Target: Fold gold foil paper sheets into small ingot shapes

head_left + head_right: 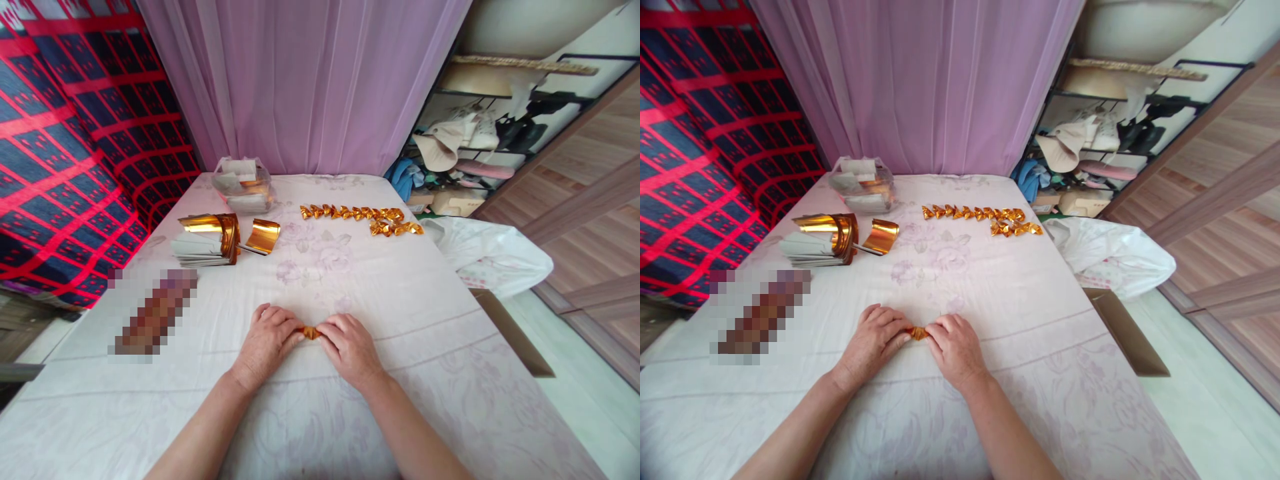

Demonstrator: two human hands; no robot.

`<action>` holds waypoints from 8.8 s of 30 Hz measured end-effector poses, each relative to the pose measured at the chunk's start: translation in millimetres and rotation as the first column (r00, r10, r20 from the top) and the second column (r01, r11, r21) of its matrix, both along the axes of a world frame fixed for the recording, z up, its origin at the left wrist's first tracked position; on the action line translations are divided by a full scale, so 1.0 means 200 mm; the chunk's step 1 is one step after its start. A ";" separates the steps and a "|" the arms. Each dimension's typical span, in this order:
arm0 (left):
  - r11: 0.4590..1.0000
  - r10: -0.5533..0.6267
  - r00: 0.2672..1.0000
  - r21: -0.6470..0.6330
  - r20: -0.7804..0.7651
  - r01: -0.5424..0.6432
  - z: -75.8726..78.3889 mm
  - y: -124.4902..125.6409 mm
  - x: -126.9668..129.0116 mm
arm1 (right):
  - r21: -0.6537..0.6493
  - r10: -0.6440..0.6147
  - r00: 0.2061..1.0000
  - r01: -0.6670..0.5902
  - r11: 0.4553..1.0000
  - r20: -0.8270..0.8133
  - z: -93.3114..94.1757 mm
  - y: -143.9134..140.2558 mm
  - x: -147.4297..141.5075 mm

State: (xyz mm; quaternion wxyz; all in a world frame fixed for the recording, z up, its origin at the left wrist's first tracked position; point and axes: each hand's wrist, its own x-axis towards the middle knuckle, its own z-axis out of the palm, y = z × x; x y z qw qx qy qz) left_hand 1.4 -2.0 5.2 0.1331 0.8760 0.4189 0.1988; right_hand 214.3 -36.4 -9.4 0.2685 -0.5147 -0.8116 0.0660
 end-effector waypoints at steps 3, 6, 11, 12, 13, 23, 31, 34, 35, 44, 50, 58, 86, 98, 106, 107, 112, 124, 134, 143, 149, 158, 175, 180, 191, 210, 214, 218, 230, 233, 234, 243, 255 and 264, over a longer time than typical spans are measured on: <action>0.999 -0.040 0.999 -0.005 0.007 0.040 0.00 0.00 -0.01 | 0.006 0.008 1.000 -0.008 1.000 -0.003 0.00 0.00 0.01; 0.998 -0.062 0.998 -0.009 0.012 0.062 0.00 0.01 -0.01 | -0.004 0.010 1.000 -0.010 1.000 -0.015 -0.01 0.00 0.01; 0.999 -0.041 0.999 0.001 0.017 0.041 0.00 0.00 -0.01 | 0.015 0.011 0.999 -0.011 1.000 -0.033 -0.01 0.00 0.02; 0.999 -0.033 0.999 0.008 0.014 0.033 0.00 0.00 -0.01 | 0.020 0.012 0.999 -0.011 1.000 -0.037 -0.01 0.00 0.02; 0.999 -0.030 1.000 0.016 0.009 0.030 0.00 0.00 0.00 | 0.024 0.012 0.999 -0.011 1.000 -0.041 -0.01 0.00 0.02; 0.998 -0.019 1.000 0.054 -0.022 0.020 -0.01 0.00 0.01 | 0.012 -0.010 0.997 0.011 1.000 -0.080 -0.03 0.01 0.03; 0.998 0.050 0.998 -0.037 -0.023 -0.051 0.00 -0.01 0.02 | -0.039 -0.048 0.997 0.045 0.998 -0.067 -0.02 0.00 0.02; 0.996 0.067 0.997 -0.060 -0.032 -0.069 0.01 -0.01 0.02 | -0.063 -0.038 0.995 0.033 0.997 -0.090 -0.01 0.00 0.02; 0.995 0.071 0.997 -0.065 -0.037 -0.074 0.01 -0.01 0.02 | -0.072 -0.037 0.994 0.030 0.997 -0.099 -0.01 0.00 0.02; 0.990 0.114 0.990 -0.078 -0.088 -0.121 0.03 -0.02 0.04 | -0.100 -0.107 0.986 0.094 0.990 -0.128 -0.01 0.01 0.01; 0.985 0.161 0.978 -0.043 -0.131 -0.168 0.04 -0.03 0.07 | -0.110 -0.158 0.975 0.142 0.984 -0.158 -0.01 0.00 -0.01; 0.971 0.225 0.960 -0.047 -0.169 -0.236 0.07 -0.03 0.10 | -0.054 -0.182 0.973 0.176 0.983 -0.144 -0.03 0.00 -0.02; 0.965 0.237 0.970 -0.100 -0.055 -0.241 0.02 -0.02 0.09 | -0.051 -0.191 0.982 0.191 0.980 0.009 -0.02 0.01 -0.05; 0.974 0.223 0.971 -0.022 -0.081 -0.226 -0.01 -0.03 0.09 | -0.093 -0.386 0.879 0.425 0.900 0.278 0.07 0.12 -0.16; 0.980 0.198 0.962 0.019 -0.186 -0.198 0.04 -0.04 0.10 | -0.101 -0.382 0.876 0.426 0.899 0.294 0.08 0.12 -0.16; 0.980 0.196 0.964 0.014 -0.180 -0.196 0.04 -0.04 0.10 | -0.087 -0.373 0.882 0.412 0.907 0.286 0.07 0.11 -0.15; 0.979 0.203 0.964 0.013 -0.170 -0.203 0.02 -0.04 0.09 | -0.055 -0.362 0.895 0.388 0.920 0.261 0.05 0.07 -0.15; 0.981 0.191 0.964 0.012 -0.185 -0.192 0.00 -0.03 0.07 | -0.023 -0.259 0.956 0.265 0.964 0.138 -0.02 0.03 0.01; 0.978 0.183 0.945 0.152 -0.272 -0.146 0.03 -0.07 0.09 | -0.015 -0.238 0.968 0.240 0.971 0.085 -0.03 0.03 0.04; 0.980 0.069 0.980 0.195 -0.187 -0.032 -0.02 -0.18 0.14 | -0.021 -0.257 0.962 0.260 0.965 0.095 -0.03 0.02 0.03; 0.987 0.040 0.981 0.157 -0.189 -0.010 -0.04 -0.18 0.04 | -0.017 -0.251 0.964 0.253 0.967 0.087 -0.02 0.02 0.03; 0.995 0.041 0.984 0.100 -0.171 -0.024 -0.06 -0.17 -0.05 | -0.016 -0.248 0.966 0.250 0.968 0.075 -0.03 0.02 0.03; 0.990 0.088 0.985 0.122 -0.148 -0.070 -0.03 -0.16 -0.13 | 0.007 -0.258 0.963 0.258 0.966 0.071 -0.04 0.02 0.03; 0.991 0.100 0.984 0.100 -0.146 -0.086 -0.01 -0.15 -0.12 | 0.015 -0.256 0.964 0.255 0.967 0.069 -0.04 0.02 0.03; 0.987 0.120 0.985 0.119 -0.124 -0.106 0.06 -0.11 0.00 | 0.009 -0.265 0.961 0.265 0.964 0.080 -0.04 0.01 0.03; 0.979 0.109 0.987 0.186 -0.119 -0.086 0.00 -0.08 0.06 | 0.020 -0.304 0.952 0.304 0.953 0.037 -0.05 0.00 0.02; 0.974 0.123 0.984 0.205 -0.131 -0.095 -0.03 -0.09 0.05 | -0.008 -0.306 0.952 0.306 0.952 0.021 -0.04 0.01 0.01; 0.975 0.134 0.980 0.194 -0.147 -0.105 -0.04 -0.09 0.05 | -0.015 -0.285 0.958 0.285 0.958 -0.002 -0.03 0.01 0.02; 0.973 0.188 0.976 0.158 -0.112 -0.170 0.00 -0.09 0.11 | -0.031 -0.139 0.987 0.137 0.990 -0.080 -0.02 0.00 0.02; 0.967 0.210 0.973 0.169 -0.097 -0.191 0.00 -0.09 0.14 | -0.025 -0.126 0.988 0.124 0.992 -0.093 -0.03 0.00 0.02; 0.965 0.215 0.972 0.175 -0.090 -0.197 0.00 -0.09 0.14 | -0.023 -0.127 0.987 0.125 0.992 -0.102 -0.03 0.00 0.02; 0.971 0.176 0.983 0.177 -0.061 -0.163 -0.02 -0.10 0.11 | 0.004 -0.158 0.982 0.159 0.987 -0.103 -0.05 0.01 0.02; 0.978 0.195 0.973 0.097 -0.120 -0.184 -0.01 -0.07 0.06 | 0.007 -0.161 0.980 0.162 0.987 -0.114 -0.06 0.01 0.03; 0.980 0.196 0.969 0.062 -0.150 -0.189 0.01 -0.06 0.05 | 0.015 -0.155 0.980 0.158 0.987 -0.126 -0.06 0.01 0.03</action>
